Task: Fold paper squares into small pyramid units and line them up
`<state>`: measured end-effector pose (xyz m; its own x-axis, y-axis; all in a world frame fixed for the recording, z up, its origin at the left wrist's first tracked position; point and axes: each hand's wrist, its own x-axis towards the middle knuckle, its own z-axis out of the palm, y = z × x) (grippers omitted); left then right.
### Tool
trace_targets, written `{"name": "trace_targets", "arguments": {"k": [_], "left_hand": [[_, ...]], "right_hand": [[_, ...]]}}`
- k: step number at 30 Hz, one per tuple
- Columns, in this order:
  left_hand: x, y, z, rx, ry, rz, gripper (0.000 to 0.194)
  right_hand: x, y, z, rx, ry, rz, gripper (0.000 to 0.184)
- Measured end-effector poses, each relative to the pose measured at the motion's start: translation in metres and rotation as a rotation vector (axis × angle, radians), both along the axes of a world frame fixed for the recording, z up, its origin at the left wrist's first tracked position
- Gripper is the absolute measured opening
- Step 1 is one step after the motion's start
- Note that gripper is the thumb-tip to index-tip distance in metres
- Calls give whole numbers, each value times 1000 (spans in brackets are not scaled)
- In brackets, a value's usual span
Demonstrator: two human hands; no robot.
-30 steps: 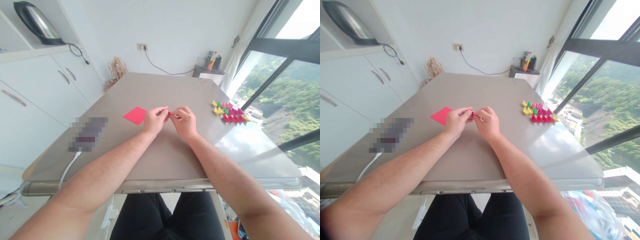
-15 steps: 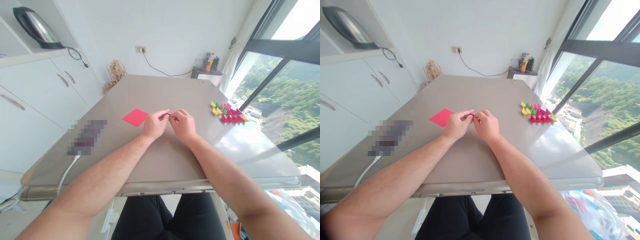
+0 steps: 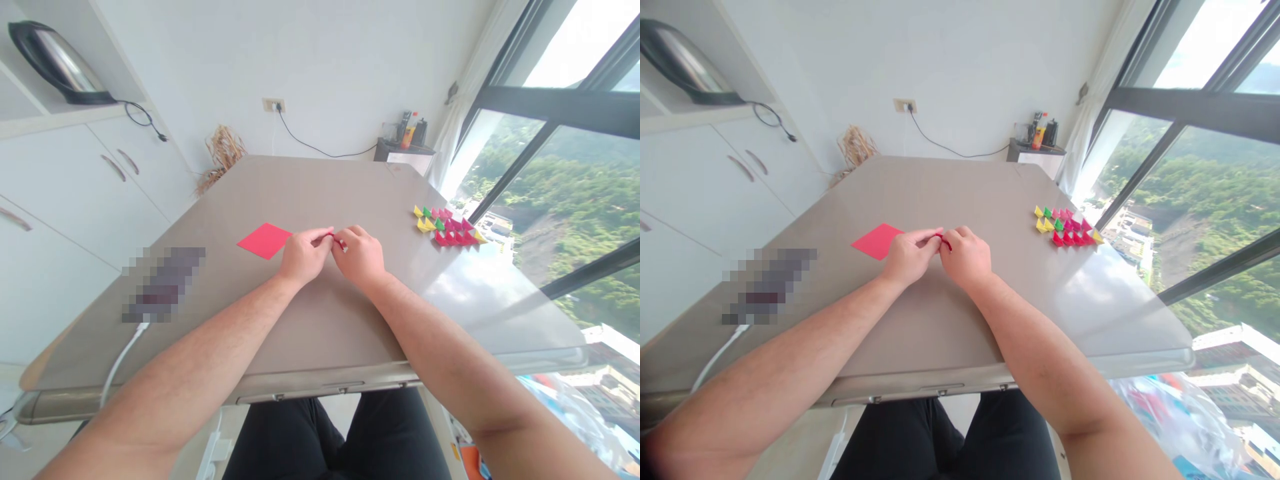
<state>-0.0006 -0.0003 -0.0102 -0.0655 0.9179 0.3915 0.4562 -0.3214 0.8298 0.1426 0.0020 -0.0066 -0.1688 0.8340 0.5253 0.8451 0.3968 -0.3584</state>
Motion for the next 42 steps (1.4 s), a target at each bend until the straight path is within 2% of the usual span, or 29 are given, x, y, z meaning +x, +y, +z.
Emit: {"name": "trace_targets", "arguments": {"k": [7, 14, 18, 23, 28, 32, 37, 42], "left_hand": [[-2, 5, -6, -38, -90, -35, 30], [-3, 11, -11, -141, -412, -107, 29], [-2, 13, -11, -160, -454, -106, 27], [-4, 15, -7, -234, -530, -59, 27], [-6, 12, 2, -276, -607, -20, 27], [-5, 10, 6, -299, -632, -40, 28], [-5, 10, 6, -323, -649, -86, 34], [-8, 12, -1, -393, -514, -90, 37]], "right_hand": [[0, 1, 0, -50, 25, 1, 24], [0, 1, 2, -108, 46, 33, 22], [0, 0, 2, -126, 64, 45, 21], [3, 1, -3, -68, 83, 85, 15], [6, 5, -10, 48, -53, 141, 20], [6, 4, -11, 103, -134, 152, 31], [7, 2, -9, 111, -144, 134, 30], [22, 11, 9, 75, -41, 9, 26]]}}
